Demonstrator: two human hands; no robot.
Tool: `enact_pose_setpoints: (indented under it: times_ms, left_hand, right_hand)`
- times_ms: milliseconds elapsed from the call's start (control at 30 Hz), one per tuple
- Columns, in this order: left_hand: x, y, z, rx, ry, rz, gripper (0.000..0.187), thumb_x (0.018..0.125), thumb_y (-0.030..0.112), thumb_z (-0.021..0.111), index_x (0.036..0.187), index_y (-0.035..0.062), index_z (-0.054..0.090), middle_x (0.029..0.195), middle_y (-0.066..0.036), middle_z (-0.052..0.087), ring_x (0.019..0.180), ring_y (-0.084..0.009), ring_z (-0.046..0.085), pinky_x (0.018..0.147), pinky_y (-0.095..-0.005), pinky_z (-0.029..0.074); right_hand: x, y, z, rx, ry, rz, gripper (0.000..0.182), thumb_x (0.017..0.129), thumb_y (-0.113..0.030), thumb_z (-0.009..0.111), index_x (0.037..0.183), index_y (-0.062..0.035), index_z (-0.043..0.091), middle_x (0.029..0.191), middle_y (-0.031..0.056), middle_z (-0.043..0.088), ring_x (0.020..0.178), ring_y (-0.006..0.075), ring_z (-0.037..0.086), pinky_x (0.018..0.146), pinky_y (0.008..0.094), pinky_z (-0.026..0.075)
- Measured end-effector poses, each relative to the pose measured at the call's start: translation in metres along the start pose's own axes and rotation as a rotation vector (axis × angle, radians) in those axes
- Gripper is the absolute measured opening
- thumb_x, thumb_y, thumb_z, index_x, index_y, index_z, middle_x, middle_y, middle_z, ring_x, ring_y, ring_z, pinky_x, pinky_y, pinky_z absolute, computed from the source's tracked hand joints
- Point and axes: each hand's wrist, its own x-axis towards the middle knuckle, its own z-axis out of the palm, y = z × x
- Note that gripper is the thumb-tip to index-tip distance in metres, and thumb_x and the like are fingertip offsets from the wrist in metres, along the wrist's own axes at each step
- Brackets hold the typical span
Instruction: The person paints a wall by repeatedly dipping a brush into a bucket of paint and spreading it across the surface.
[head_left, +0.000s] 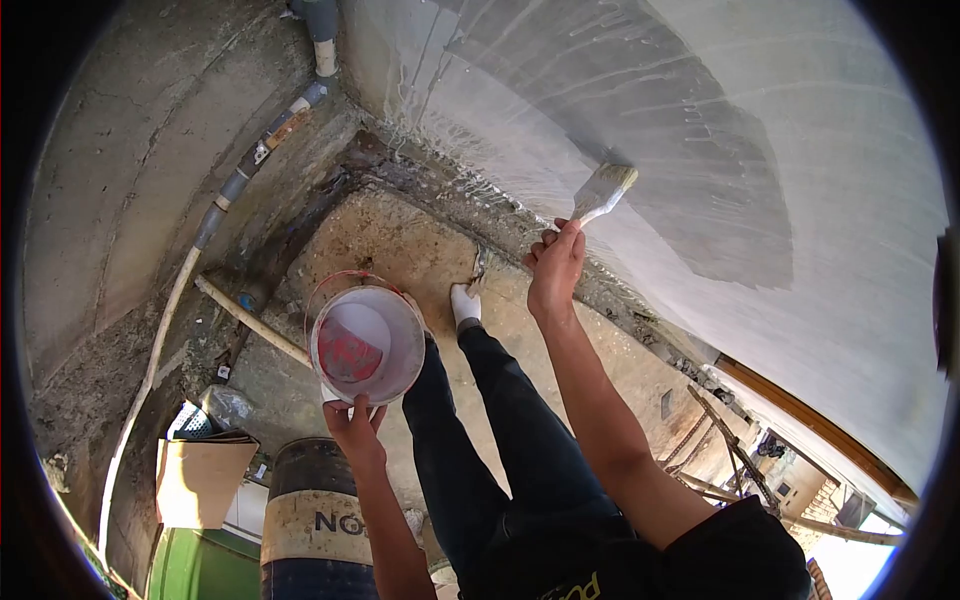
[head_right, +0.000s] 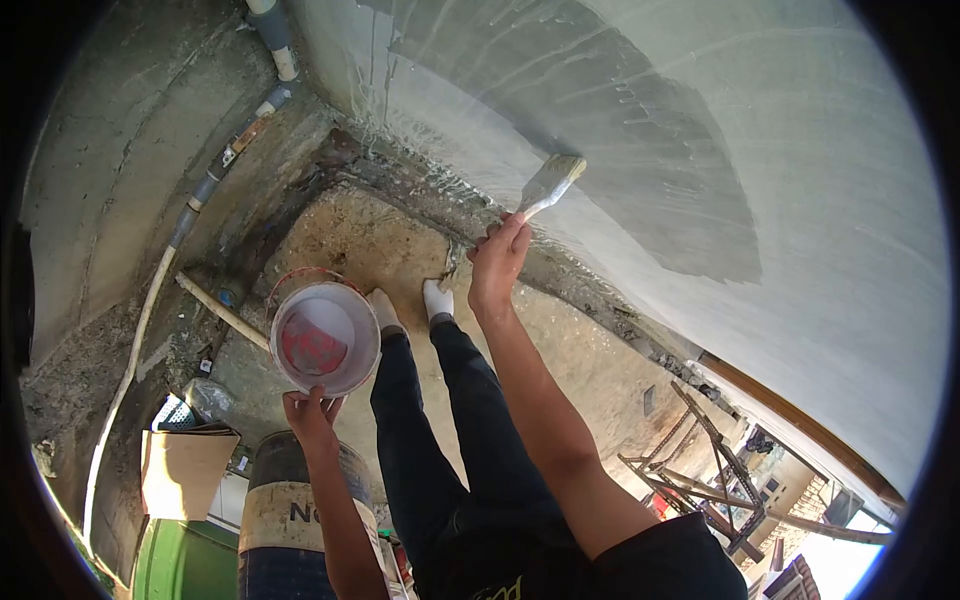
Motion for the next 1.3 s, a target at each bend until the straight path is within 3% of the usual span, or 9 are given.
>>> enact_pose_setpoints:
  times_ms: [167, 300, 400, 500, 567, 700, 900, 1133, 1300]
  left_hand:
    - [-0.002, 0.001, -0.006, 0.027, 0.007, -0.024, 0.029, 0.084, 0.002, 0.063, 0.091, 0.0090, 0.035, 0.104, -0.007, 0.049, 0.090, -0.0215, 0.061, 0.079, -0.0393, 0.061]
    - [-0.002, -0.002, -0.011, 0.055, 0.019, -0.016, 0.030, 0.084, 0.003, 0.064, 0.090, 0.0086, 0.035, 0.103, -0.005, 0.047, 0.091, -0.0199, 0.059, 0.078, -0.0388, 0.061]
    - [-0.004, -0.005, -0.012, 0.071, 0.040, 0.012, 0.032, 0.083, 0.004, 0.064, 0.092, 0.0119, 0.035, 0.100, -0.007, 0.052, 0.088, -0.0245, 0.062, 0.076, -0.0388, 0.060]
    - [-0.003, -0.009, -0.013, 0.102, 0.029, 0.025, 0.031, 0.083, 0.004, 0.064, 0.092, 0.0118, 0.035, 0.101, -0.007, 0.052, 0.088, -0.0244, 0.062, 0.077, -0.0391, 0.059]
    - [-0.004, -0.008, -0.008, 0.115, 0.034, 0.020, 0.031, 0.083, 0.004, 0.064, 0.092, 0.0116, 0.035, 0.100, -0.007, 0.052, 0.088, -0.0238, 0.062, 0.077, -0.0389, 0.059]
    - [-0.012, -0.006, 0.000, 0.103, 0.016, 0.009, 0.030, 0.084, 0.004, 0.063, 0.092, 0.0110, 0.035, 0.099, -0.007, 0.052, 0.089, -0.0222, 0.062, 0.079, -0.0389, 0.059]
    - [-0.014, -0.010, 0.002, 0.064, -0.003, 0.015, 0.029, 0.084, 0.003, 0.063, 0.093, 0.0102, 0.036, 0.099, -0.006, 0.052, 0.088, -0.0212, 0.062, 0.079, -0.0389, 0.060]
    - [-0.019, -0.013, 0.001, 0.073, 0.038, 0.000, 0.030, 0.084, 0.002, 0.063, 0.091, 0.0102, 0.036, 0.100, -0.006, 0.051, 0.088, -0.0208, 0.062, 0.079, -0.0390, 0.060]
    - [-0.024, -0.012, -0.002, 0.119, 0.042, -0.019, 0.029, 0.085, 0.003, 0.063, 0.091, 0.0104, 0.035, 0.103, -0.005, 0.050, 0.091, -0.0191, 0.063, 0.081, -0.0397, 0.059]
  right_hand:
    - [-0.007, 0.000, 0.094, 0.072, -0.123, -0.055, 0.036, 0.103, -0.043, 0.033, 0.108, -0.0079, 0.040, 0.079, 0.0028, 0.043, 0.062, 0.0111, 0.044, 0.055, 0.0294, 0.043]
    - [-0.003, 0.024, 0.156, -0.253, -0.188, -0.315, 0.040, 0.103, -0.040, 0.035, 0.104, -0.0017, 0.047, 0.076, 0.0113, 0.052, 0.065, 0.0191, 0.050, 0.063, 0.0385, 0.044]
    - [0.000, 0.013, 0.157, -0.390, -0.294, -0.335, 0.036, 0.103, -0.036, 0.035, 0.102, -0.0003, 0.043, 0.073, 0.0246, 0.056, 0.069, 0.0450, 0.056, 0.065, 0.0504, 0.042]
    - [0.024, 0.011, 0.122, -0.395, -0.260, -0.330, 0.037, 0.102, -0.036, 0.036, 0.097, -0.0006, 0.047, 0.075, 0.0245, 0.058, 0.071, 0.0446, 0.058, 0.065, 0.0495, 0.042]
    - [0.030, 0.011, 0.084, -0.436, -0.202, -0.344, 0.040, 0.102, -0.037, 0.038, 0.094, 0.0001, 0.050, 0.072, 0.0204, 0.057, 0.067, 0.0371, 0.057, 0.063, 0.0459, 0.043]
    - [0.046, 0.034, -0.013, -0.285, -0.151, -0.204, 0.036, 0.103, -0.041, 0.040, 0.101, -0.0068, 0.051, 0.069, -0.0030, 0.042, 0.057, 0.0057, 0.038, 0.049, 0.0244, 0.033]
    - [0.027, 0.026, -0.066, -0.141, 0.019, -0.031, 0.036, 0.102, -0.045, 0.037, 0.105, -0.0092, 0.042, 0.076, -0.0009, 0.040, 0.056, 0.0067, 0.037, 0.048, 0.0245, 0.034]
    - [0.041, 0.051, 0.064, -0.137, -0.062, -0.128, 0.027, 0.103, -0.036, 0.034, 0.103, -0.0089, 0.033, 0.074, 0.0027, 0.042, 0.060, 0.0109, 0.045, 0.052, 0.0301, 0.043]
    - [0.022, 0.043, 0.126, -0.305, -0.166, -0.186, 0.032, 0.103, -0.033, 0.037, 0.104, -0.0017, 0.031, 0.077, 0.0210, 0.054, 0.062, 0.0312, 0.054, 0.062, 0.0452, 0.044]
